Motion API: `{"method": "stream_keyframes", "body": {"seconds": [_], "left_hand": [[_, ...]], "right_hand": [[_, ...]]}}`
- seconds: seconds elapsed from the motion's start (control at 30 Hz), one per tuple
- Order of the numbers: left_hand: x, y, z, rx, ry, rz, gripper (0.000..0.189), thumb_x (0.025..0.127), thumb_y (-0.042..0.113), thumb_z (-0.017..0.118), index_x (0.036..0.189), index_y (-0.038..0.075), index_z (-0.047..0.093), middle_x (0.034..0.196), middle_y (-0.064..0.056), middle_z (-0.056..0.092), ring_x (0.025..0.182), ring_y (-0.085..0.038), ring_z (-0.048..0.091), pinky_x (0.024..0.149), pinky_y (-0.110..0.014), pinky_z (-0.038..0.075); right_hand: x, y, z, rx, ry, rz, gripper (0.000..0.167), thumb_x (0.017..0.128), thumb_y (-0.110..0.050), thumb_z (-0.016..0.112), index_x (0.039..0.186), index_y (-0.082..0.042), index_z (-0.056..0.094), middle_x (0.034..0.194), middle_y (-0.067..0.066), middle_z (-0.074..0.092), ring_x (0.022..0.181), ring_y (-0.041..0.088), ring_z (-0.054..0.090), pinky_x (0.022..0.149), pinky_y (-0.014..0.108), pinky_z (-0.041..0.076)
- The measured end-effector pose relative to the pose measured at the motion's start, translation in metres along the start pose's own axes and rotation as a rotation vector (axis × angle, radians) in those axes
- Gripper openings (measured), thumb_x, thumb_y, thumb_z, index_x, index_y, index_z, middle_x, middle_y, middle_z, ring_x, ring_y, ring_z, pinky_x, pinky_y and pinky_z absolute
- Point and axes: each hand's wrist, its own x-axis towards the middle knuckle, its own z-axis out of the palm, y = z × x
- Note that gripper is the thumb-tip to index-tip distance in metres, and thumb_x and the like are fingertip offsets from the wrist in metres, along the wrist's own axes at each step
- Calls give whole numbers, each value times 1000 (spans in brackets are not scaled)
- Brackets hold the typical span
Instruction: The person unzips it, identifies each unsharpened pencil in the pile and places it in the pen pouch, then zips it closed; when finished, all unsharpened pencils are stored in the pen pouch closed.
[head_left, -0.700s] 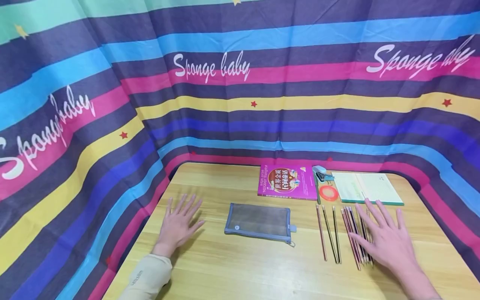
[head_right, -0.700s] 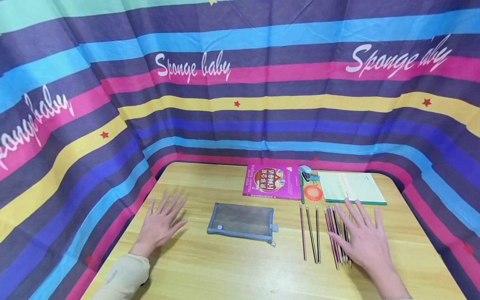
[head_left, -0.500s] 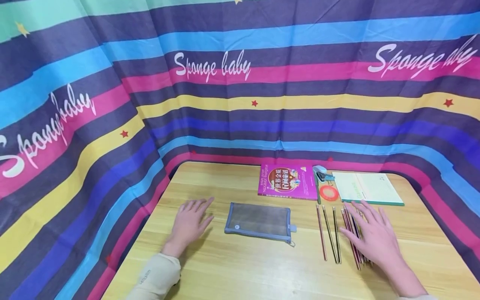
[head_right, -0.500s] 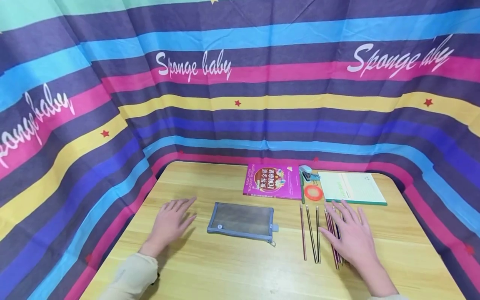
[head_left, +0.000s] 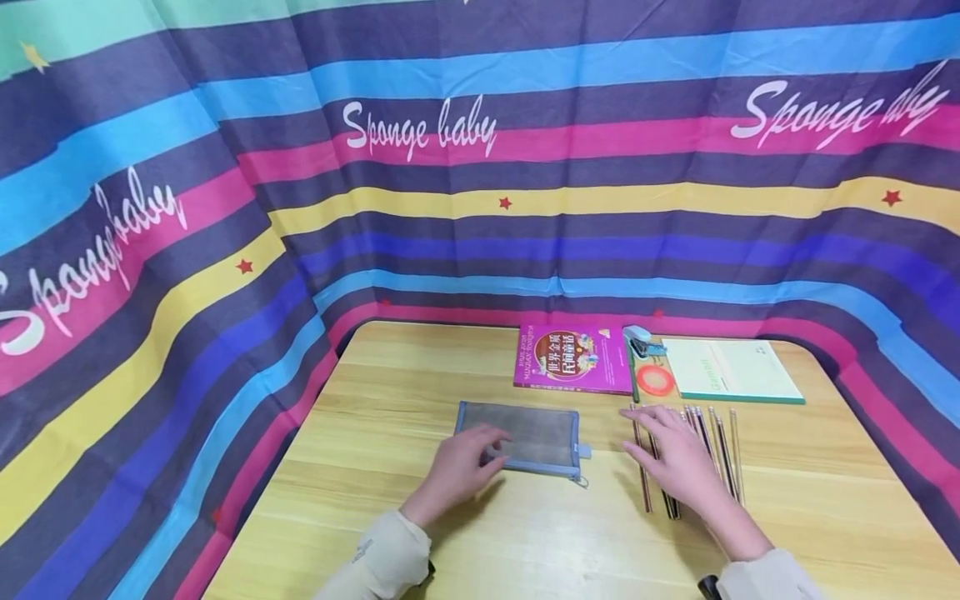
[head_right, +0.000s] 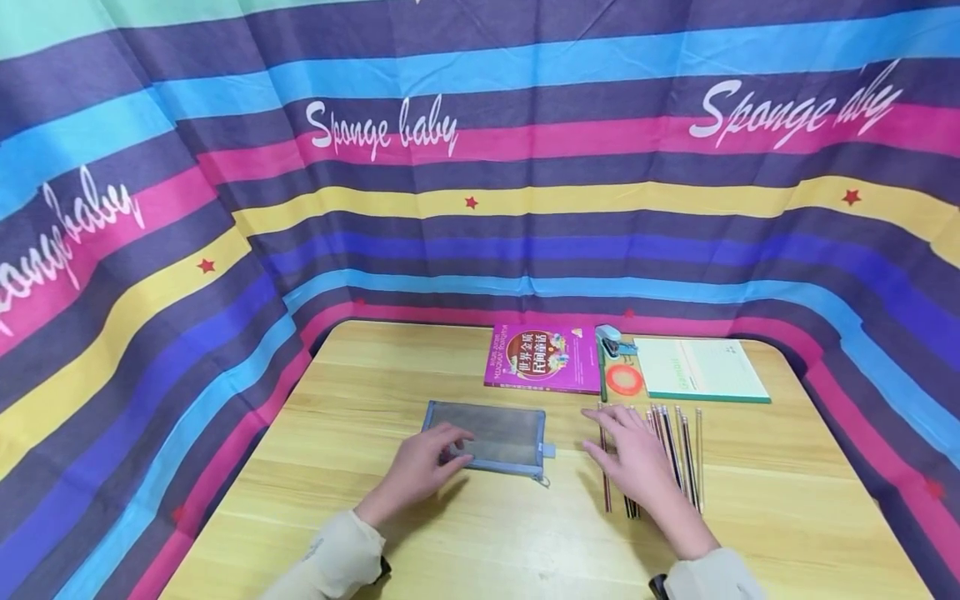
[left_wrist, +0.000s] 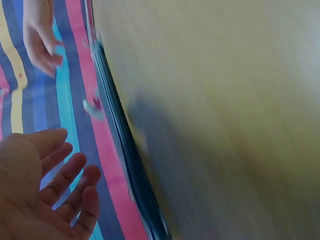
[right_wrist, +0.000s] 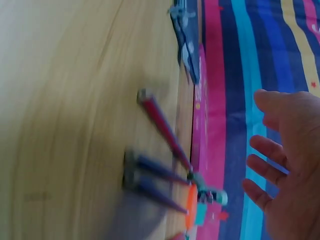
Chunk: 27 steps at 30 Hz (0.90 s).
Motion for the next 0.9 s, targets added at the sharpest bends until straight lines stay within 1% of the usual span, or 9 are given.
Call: {"method": "stream_keyframes", "body": {"seconds": [0.13,0.27,0.37,0.43,0.53,0.63,0.77,0.9], "left_hand": [[9,19,17,-86,-82,19,25,95,27,75,119,19,73,94,11,71,73,7,56,70,-13,50],[17,34,33,-172,-169,10,21,95,27,76,115,21,75,89,15,69,71,9,54,69,-10,48],[23,40,44,-214,-191,7,19,94,26,76,113,23,76,87,17,70,70,10,53,68,-9,47],[27,43,49,-235,-196,10,18,95,25,76,112,23,76,87,16,70,69,10,52,66,-10,46],[32,46,55,-252,-206,16,17,94,24,76,111,24,76,88,16,69,70,10,52,67,-10,46],[36,49,59,-253,-228,19,18,94,23,77,112,24,76,88,16,69,71,11,53,69,-10,46],[39,53,62,-222,-252,34,20,94,23,77,114,24,76,88,18,70,74,12,54,71,-9,45],[42,57,65,-193,-258,55,20,93,25,77,113,23,76,88,18,71,74,13,54,73,-8,44]], "right_hand": [[6,-9,15,46,-52,-14,41,85,-17,84,124,-13,72,112,6,70,103,27,64,85,53,57],[11,-18,28,109,-137,6,34,86,-14,83,119,-13,74,109,2,70,102,24,65,88,52,59],[15,-22,36,141,-186,24,32,86,-13,83,117,-13,75,107,0,70,98,22,67,87,47,61],[18,-24,42,153,-211,27,32,85,-12,83,116,-12,75,104,-1,70,93,20,68,83,42,61],[21,-25,47,155,-244,26,32,83,-10,84,114,-11,76,100,-1,69,89,18,67,78,36,61],[23,-26,51,150,-273,24,33,82,-9,85,114,-11,76,99,-1,68,88,17,66,77,37,60],[24,-25,55,152,-291,27,35,80,-6,85,113,-13,76,98,-2,68,89,16,65,79,39,61],[26,-24,60,176,-290,34,33,79,-2,85,108,-16,76,95,-4,66,86,14,63,77,34,59]]}}
